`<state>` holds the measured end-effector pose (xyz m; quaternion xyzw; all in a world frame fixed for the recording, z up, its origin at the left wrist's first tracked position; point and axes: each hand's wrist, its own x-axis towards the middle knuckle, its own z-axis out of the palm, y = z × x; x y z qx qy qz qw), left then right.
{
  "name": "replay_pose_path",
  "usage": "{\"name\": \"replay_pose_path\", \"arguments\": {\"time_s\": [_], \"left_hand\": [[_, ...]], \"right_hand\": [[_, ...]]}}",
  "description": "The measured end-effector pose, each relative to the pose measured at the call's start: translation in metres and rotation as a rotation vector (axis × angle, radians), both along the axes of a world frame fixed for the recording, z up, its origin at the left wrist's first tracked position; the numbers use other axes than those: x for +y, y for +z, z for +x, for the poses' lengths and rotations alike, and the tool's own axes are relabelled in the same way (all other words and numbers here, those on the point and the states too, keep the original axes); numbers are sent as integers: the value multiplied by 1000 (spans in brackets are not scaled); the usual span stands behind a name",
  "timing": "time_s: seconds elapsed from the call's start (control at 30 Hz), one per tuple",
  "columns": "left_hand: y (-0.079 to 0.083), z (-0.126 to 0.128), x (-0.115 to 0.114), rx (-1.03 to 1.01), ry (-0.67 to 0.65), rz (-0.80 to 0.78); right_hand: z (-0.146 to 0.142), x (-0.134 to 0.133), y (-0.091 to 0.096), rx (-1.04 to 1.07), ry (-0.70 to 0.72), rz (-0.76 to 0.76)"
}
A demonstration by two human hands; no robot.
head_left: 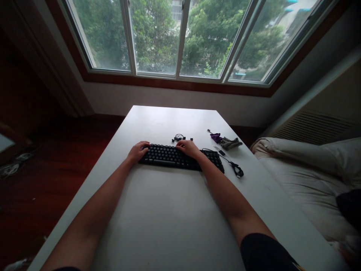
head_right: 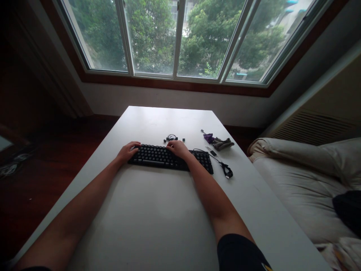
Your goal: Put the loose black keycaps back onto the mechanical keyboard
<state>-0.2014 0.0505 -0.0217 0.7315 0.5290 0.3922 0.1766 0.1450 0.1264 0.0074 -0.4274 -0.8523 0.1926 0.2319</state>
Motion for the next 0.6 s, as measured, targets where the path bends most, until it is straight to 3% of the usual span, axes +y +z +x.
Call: {"name": "replay_pose_path", "arguments": {"time_s": [0.13,0.33,0.6], "left_hand": [[1,0,0,4,10,-14],[1,1,-1,3,8,-8],[2,1,-2,0,2,-12]], "right_hand": [[0,-2,1,0,0,39],[3,2,-1,56,-11,-63],[4,6,-5,53,-27,-59]]}}
